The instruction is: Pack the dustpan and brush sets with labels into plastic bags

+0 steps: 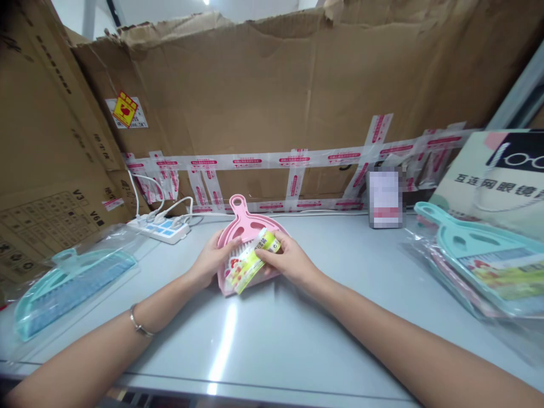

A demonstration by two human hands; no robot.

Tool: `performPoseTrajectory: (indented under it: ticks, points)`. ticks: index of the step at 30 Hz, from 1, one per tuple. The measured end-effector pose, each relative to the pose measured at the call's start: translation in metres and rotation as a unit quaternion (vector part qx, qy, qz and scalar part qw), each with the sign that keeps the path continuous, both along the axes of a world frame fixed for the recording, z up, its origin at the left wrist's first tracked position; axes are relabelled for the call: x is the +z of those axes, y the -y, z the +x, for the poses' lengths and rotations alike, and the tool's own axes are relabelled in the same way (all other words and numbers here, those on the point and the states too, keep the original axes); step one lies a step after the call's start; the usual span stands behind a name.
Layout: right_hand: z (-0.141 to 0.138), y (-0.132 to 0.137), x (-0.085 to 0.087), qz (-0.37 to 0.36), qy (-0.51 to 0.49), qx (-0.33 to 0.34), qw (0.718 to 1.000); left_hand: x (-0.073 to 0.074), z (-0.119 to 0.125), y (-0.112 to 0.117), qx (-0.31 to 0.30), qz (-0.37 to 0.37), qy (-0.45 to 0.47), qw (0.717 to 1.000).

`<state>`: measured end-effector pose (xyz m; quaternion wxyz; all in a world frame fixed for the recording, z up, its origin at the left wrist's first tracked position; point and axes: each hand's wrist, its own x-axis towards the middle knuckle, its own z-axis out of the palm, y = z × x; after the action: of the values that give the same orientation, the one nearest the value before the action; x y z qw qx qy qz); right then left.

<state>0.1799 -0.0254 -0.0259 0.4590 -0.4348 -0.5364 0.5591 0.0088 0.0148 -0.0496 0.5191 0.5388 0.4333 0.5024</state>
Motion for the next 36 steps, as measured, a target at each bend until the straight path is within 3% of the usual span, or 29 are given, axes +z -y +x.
performPoseTrajectory:
  ticks: [4, 15, 18, 20, 22, 24, 26, 28, 30, 32, 34, 36]
  points:
    - [-0.002, -0.009, -0.007, 0.030, -0.005, -0.083, 0.996, 0.003, 0.002, 0.002, 0.022, -0.003, 0.005, 1.000]
    - [-0.001, -0.010, -0.012, 0.084, -0.018, -0.112, 0.990, 0.011, 0.002, 0.007, 0.009, 0.008, -0.017, 1.000]
    - [0.004, -0.009, -0.009, 0.199, -0.073, -0.223, 0.952, 0.014, -0.002, 0.003, 0.035, 0.033, 0.034, 0.998]
    - [0.005, -0.008, -0.007, 0.229, -0.121, -0.306, 0.916, 0.016, -0.004, 0.001, 0.048, 0.057, 0.079, 0.994]
    - [0.002, -0.007, -0.006, 0.151, -0.171, -0.299, 0.927, 0.016, -0.003, 0.002, 0.049, 0.079, 0.114, 0.989]
    - [-0.005, -0.003, -0.005, 0.027, -0.217, -0.195, 0.956, 0.014, 0.002, 0.007, 0.039, 0.092, 0.118, 0.988]
    - [-0.011, 0.001, -0.006, -0.057, -0.250, -0.099, 0.961, 0.012, 0.008, 0.013, 0.018, 0.091, 0.090, 0.992]
    - [-0.015, 0.003, -0.008, -0.084, -0.277, -0.094, 0.952, 0.012, 0.009, 0.014, -0.024, 0.087, 0.028, 0.996]
    - [-0.014, 0.004, -0.009, -0.086, -0.294, -0.136, 0.942, 0.019, 0.000, 0.007, -0.055, 0.108, -0.094, 0.988]
    - [-0.012, 0.003, -0.010, -0.085, -0.299, -0.162, 0.937, 0.032, -0.024, -0.007, -0.013, 0.164, -0.273, 0.948]
    - [-0.008, 0.002, -0.011, -0.087, -0.297, -0.168, 0.936, 0.048, -0.064, -0.021, 0.133, 0.225, -0.428, 0.865]
    - [-0.006, 0.002, -0.011, -0.097, -0.291, -0.165, 0.937, 0.062, -0.113, -0.029, 0.271, 0.202, -0.548, 0.766]
